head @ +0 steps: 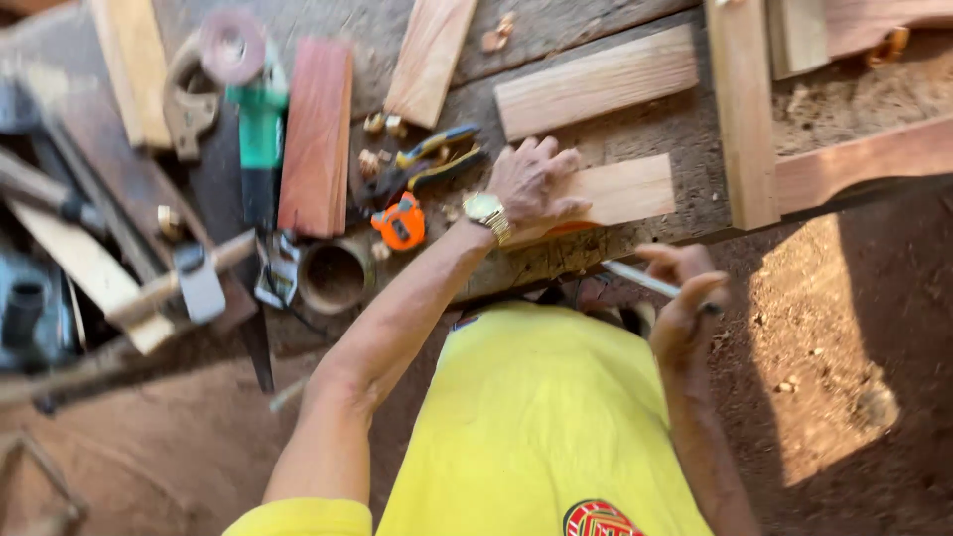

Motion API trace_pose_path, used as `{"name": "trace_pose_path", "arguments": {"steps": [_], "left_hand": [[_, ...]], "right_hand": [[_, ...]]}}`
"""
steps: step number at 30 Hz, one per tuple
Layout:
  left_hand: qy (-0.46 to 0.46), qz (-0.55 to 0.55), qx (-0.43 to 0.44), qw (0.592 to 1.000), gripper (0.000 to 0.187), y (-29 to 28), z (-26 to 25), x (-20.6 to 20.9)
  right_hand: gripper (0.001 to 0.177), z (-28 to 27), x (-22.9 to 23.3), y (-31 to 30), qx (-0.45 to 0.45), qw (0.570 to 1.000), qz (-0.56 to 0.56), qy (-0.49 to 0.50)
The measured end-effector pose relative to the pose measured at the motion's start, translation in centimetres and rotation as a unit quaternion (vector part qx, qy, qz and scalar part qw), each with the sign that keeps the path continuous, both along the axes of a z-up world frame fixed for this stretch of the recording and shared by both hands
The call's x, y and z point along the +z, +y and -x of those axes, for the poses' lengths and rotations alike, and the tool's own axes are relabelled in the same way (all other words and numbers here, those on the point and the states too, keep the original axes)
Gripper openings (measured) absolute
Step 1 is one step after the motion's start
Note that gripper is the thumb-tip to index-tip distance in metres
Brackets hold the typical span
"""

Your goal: The person uses a handheld angle grinder to smooth the edges of a wooden piece. They then use a pencil to trace a curved design onto the wood, using a separate wooden template as a guide.

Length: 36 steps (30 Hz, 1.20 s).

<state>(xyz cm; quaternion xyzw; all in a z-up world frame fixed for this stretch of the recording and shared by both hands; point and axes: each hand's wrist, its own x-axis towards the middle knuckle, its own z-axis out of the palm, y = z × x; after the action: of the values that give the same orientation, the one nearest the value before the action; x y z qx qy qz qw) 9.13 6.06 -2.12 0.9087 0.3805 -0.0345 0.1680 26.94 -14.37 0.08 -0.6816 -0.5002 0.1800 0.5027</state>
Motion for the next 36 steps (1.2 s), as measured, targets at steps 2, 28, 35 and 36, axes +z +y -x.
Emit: {"name": "trace_pose_path", "arguments": {"steps": [2,28,35,36], "left_hand": [[-0.006,0.049,-0.007,0.999,0.065,0.5,0.1,0.3],[-0.121,0.077,-0.043,0.989,0.056,0.4,1.0,0.5],[-0.123,0.081,-0.044,0.988,0.056,0.5,0.8,0.7],[-0.123,0.082,-0.046,0.988,0.056,0.5,0.8,0.8]], "right_hand": [[0.096,2.8,-1.1,-1.4,-0.055,0.969,0.148,0.192],[0.017,15.3,2.0,5.6,-0.236,0.968,0.080,0.029],[0.012,14.6,3.3,4.0,-0.171,0.973,0.140,0.061],[0.012,14.4,2.1,3.7,-0.174,0.973,0.141,0.061]]}}
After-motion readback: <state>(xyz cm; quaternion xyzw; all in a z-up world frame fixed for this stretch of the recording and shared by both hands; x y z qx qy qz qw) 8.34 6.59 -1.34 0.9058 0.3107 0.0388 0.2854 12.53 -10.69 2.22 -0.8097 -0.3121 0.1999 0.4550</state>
